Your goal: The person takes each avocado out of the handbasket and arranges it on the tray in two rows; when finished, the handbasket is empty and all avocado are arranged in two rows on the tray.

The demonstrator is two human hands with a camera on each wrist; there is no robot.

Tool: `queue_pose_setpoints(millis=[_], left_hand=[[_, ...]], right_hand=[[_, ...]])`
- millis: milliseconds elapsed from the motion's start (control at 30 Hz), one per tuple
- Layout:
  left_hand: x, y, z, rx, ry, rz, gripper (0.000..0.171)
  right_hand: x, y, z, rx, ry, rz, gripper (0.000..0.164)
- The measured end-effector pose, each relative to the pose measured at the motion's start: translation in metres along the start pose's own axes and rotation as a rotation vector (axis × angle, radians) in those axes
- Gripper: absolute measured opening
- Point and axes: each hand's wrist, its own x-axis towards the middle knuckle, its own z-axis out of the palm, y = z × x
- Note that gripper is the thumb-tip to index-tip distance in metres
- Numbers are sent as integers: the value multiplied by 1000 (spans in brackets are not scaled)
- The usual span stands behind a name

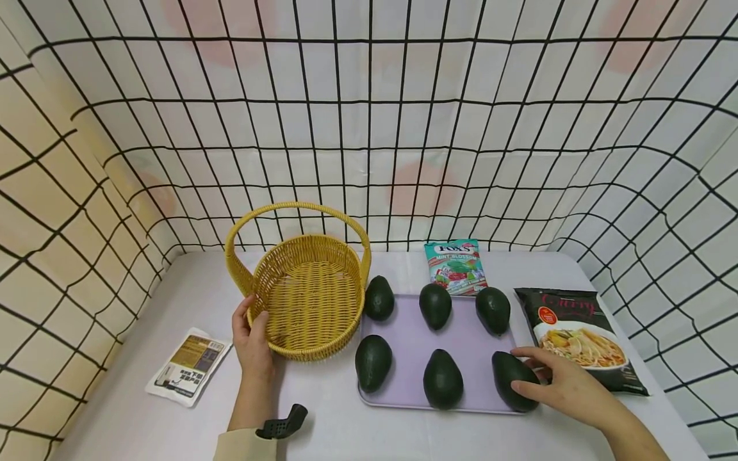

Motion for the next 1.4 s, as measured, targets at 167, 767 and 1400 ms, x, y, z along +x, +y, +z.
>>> queue_pose_setpoints(millis=[167,767,1400], left_hand=[[-1,1,0,-6,-2,10,42],[-1,0,0,8,0,9,44],[0,1,0,7,-4,16,42]], right_hand=[[-2,-1,0,-37,27,22,71],[-2,-8,3,-89,59,34,67],[-3,-10,-3,-134,68,53,77]])
